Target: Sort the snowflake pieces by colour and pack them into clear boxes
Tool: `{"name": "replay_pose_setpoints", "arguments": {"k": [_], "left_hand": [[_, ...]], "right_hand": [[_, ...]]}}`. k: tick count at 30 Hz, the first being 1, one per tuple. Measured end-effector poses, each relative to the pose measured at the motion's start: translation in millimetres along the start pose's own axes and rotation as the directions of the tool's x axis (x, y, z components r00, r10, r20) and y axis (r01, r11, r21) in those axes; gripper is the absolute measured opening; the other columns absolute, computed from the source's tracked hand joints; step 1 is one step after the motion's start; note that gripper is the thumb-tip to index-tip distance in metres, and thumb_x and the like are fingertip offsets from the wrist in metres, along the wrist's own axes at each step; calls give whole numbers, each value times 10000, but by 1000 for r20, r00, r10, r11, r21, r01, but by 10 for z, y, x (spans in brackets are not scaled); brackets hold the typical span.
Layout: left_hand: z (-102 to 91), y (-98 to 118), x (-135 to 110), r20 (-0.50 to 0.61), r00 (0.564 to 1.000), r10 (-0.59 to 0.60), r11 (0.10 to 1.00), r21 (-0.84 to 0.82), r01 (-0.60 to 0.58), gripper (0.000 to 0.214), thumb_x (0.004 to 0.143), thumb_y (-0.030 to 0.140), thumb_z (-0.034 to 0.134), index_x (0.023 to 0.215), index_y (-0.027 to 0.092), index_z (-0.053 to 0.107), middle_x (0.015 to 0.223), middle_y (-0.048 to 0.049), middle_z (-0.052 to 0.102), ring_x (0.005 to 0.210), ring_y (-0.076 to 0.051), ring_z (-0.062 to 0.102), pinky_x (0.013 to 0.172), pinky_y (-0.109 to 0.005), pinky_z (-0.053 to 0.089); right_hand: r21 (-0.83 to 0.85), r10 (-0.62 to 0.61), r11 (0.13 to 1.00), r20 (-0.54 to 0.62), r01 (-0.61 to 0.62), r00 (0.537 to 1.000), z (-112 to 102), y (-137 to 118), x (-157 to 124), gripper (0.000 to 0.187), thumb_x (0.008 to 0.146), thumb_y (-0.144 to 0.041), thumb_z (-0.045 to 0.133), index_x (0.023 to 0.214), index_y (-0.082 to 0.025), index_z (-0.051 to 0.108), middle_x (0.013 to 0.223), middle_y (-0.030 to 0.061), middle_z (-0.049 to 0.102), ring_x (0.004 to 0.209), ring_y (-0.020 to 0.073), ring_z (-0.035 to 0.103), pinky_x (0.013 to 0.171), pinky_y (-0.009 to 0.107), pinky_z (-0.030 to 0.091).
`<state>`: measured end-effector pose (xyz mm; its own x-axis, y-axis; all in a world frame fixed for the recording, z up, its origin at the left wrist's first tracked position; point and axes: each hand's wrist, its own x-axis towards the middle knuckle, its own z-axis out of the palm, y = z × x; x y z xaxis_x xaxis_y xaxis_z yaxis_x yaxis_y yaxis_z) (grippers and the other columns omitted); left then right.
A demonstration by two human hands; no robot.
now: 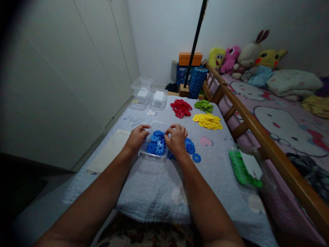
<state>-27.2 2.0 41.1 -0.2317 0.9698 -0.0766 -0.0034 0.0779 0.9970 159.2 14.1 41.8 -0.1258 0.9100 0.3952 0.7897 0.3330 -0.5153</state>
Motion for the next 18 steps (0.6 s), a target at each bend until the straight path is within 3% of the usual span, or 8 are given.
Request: {"name": "replay_pose_setpoints", "arguments": {"k": [6, 12, 18], "left_hand": [[-11, -18, 15, -7, 1000, -1, 1000, 29, 1, 353, 643, 276, 630, 974, 159, 668, 549, 82, 419, 474, -95, 345, 482, -228, 267], [-12, -13, 7, -13, 1000, -19, 1000, 13, 19, 340, 636, 272, 622, 958, 171, 662, 550, 82, 415, 469, -95, 349, 482, -226, 265], [-14, -21, 24, -16, 999, -32, 999, 4, 32, 343, 627, 270, 618, 953, 168, 657, 542, 86, 419, 463, -96, 357, 471, -225, 264]], "right_hand": [[71, -24, 997, 53, 20, 998, -35, 57, -20, 81, 821, -235, 681, 787, -255, 751, 1296, 75, 624, 1281, 323, 444, 1089, 538, 332], [116, 42, 993, -54, -35, 998, -137, 296, 35, 143, 821, -225, 613, 852, -245, 752, 1241, 95, 639, 1231, 300, 522, 1099, 506, 370], [-66, 182, 980, -78, -188, 980, -297, 735, 90, 241, 811, -203, 550, 927, -202, 761, 1083, 121, 671, 1094, 292, 591, 1042, 464, 419]]}}
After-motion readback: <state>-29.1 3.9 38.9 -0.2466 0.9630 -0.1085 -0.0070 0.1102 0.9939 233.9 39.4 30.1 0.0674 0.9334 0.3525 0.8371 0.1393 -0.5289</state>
